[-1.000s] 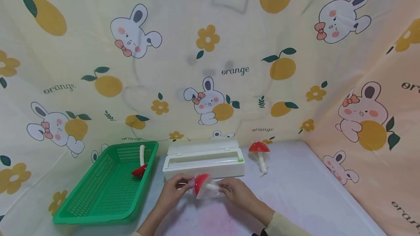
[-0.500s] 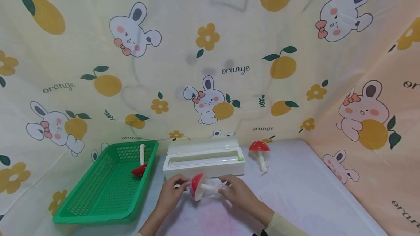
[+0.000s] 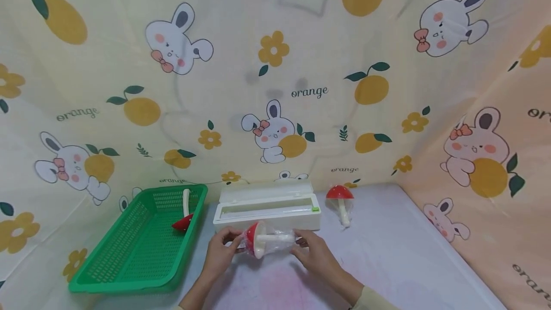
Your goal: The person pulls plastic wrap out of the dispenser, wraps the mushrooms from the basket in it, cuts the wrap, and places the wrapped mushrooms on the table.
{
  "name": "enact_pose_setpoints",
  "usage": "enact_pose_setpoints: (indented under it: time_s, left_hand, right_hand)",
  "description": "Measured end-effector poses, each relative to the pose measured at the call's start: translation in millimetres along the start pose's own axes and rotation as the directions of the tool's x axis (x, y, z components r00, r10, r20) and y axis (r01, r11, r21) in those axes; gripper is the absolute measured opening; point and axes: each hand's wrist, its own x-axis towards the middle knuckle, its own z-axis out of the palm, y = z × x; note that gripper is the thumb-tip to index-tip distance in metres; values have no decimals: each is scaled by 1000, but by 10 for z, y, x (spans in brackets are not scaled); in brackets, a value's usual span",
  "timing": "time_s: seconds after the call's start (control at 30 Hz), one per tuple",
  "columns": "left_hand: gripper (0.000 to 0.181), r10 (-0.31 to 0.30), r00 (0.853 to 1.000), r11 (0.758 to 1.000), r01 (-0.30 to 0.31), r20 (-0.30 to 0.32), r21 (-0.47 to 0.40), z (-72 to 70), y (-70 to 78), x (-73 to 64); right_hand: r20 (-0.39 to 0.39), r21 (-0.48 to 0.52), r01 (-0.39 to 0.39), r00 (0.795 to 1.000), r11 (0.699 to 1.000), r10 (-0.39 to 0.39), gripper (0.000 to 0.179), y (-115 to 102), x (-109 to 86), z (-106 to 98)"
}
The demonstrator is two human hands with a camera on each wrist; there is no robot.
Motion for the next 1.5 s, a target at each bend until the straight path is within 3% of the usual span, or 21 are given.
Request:
enact_pose_setpoints:
  time_s: [0.13, 0.3, 0.53, 0.73, 0.83, 0.97, 1.1, 1.23, 1.37, 1.5]
  left_hand:
    - [10, 21, 998, 997, -17, 56, -70, 9, 22, -6]
    - [20, 35, 992, 994, -22, 120, -107, 35, 61, -11]
    - [12, 23, 994, 998, -18, 105, -54, 92, 70, -12]
    - [10, -16, 995, 1000, 16, 94, 0, 121, 32, -10]
    - [9, -8, 996, 1000, 6, 91, 24, 114, 27, -10]
    - [13, 40, 991, 999, -42, 124, 14, 92, 28, -7]
    - [22, 80, 982, 996, -71, 173, -56, 64, 65, -10]
    - [31, 136, 967, 989, -120, 214, -86, 29, 86, -11]
    - [37, 148, 964, 988, -135, 220, -74, 11, 87, -6]
    - [39, 127, 972, 991, -117, 196, -65, 27, 85, 1]
  right_hand:
    - [9, -71, 16, 1000, 997, -16, 53, 2, 21, 21]
    - [47, -119, -20, 999, 993, 26, 38, -28, 70, 12]
    - [138, -147, -10, 990, 989, 31, 18, -26, 77, 12]
    - [220, -178, -15, 974, 984, 55, 17, -20, 49, 38]
    - [243, -164, -27, 968, 986, 66, 18, -17, 40, 41]
    - [224, -105, -35, 973, 994, 58, 16, -8, 46, 11]
    - [189, -66, -26, 981, 997, 38, 14, 4, 64, -44]
    - [175, -34, -51, 983, 998, 56, 26, -20, 68, -85]
    - [157, 4, -22, 987, 1000, 21, 34, -44, 52, -90]
    - [138, 27, 16, 990, 1000, -19, 32, -53, 37, -90]
